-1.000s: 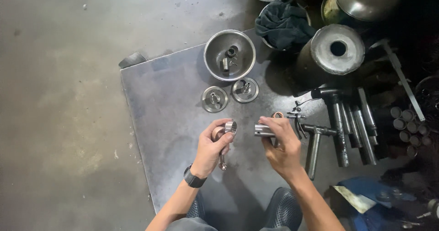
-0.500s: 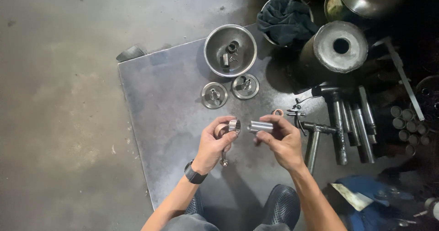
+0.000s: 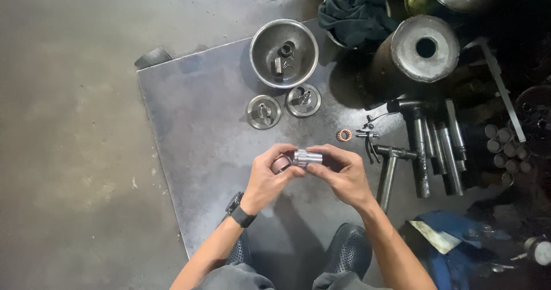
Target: Inspecting and assembling motorcycle connecting rod needle bearings and piston pins on a workbench.
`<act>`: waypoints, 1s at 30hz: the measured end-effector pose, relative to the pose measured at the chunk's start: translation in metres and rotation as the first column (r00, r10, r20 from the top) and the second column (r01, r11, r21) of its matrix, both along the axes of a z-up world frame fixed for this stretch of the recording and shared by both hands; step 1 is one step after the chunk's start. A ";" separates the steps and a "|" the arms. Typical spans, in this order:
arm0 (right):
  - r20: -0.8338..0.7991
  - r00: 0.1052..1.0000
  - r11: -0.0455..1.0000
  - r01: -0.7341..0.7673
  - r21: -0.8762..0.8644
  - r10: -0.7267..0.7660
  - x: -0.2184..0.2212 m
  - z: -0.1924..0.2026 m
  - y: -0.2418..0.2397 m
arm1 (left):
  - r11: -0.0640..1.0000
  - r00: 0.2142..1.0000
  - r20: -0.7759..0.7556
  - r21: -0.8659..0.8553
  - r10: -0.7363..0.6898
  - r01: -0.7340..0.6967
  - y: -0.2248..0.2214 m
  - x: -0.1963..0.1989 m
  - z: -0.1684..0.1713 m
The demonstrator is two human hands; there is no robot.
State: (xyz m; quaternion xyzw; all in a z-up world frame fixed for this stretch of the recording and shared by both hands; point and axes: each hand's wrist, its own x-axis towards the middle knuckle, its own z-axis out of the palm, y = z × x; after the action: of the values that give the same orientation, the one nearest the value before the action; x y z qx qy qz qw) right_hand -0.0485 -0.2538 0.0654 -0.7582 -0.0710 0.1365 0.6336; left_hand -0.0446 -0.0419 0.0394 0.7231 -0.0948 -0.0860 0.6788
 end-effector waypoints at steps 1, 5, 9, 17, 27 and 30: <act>-0.102 0.992 0.993 0.088 0.082 -0.079 -0.002 -0.009 -0.001 | 0.979 0.969 -0.246 -0.186 0.034 -0.081 -0.001 -0.004 -0.015; -0.240 0.955 0.897 0.255 0.361 -0.175 -0.003 -0.028 0.005 | 0.647 0.561 -0.808 -0.526 -0.178 -0.552 0.002 0.015 0.006; -0.198 0.958 0.911 0.264 0.316 -0.209 -0.004 -0.031 0.014 | 0.674 0.540 -0.839 -0.434 -0.062 -0.598 -0.002 0.011 0.002; 0.269 0.950 0.977 0.192 -0.091 -0.161 -0.001 -0.008 0.040 | 0.910 0.926 -0.352 -0.323 0.138 -0.259 -0.014 -0.003 0.001; 0.408 0.913 0.963 0.106 -0.247 0.004 0.003 0.009 0.034 | 0.978 0.984 -0.047 -0.108 0.172 -0.176 -0.010 -0.005 0.004; 0.404 0.914 0.966 0.086 -0.243 0.020 0.003 0.010 0.033 | 0.986 0.983 0.085 -0.051 0.162 -0.158 -0.011 -0.006 0.006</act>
State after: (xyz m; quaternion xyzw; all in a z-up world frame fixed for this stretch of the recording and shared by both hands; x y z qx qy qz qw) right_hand -0.0452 -0.2206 0.0753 -0.8464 -0.1690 -0.0255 0.5044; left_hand -0.0509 -0.0528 0.0458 0.7164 -0.0684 0.0030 0.6943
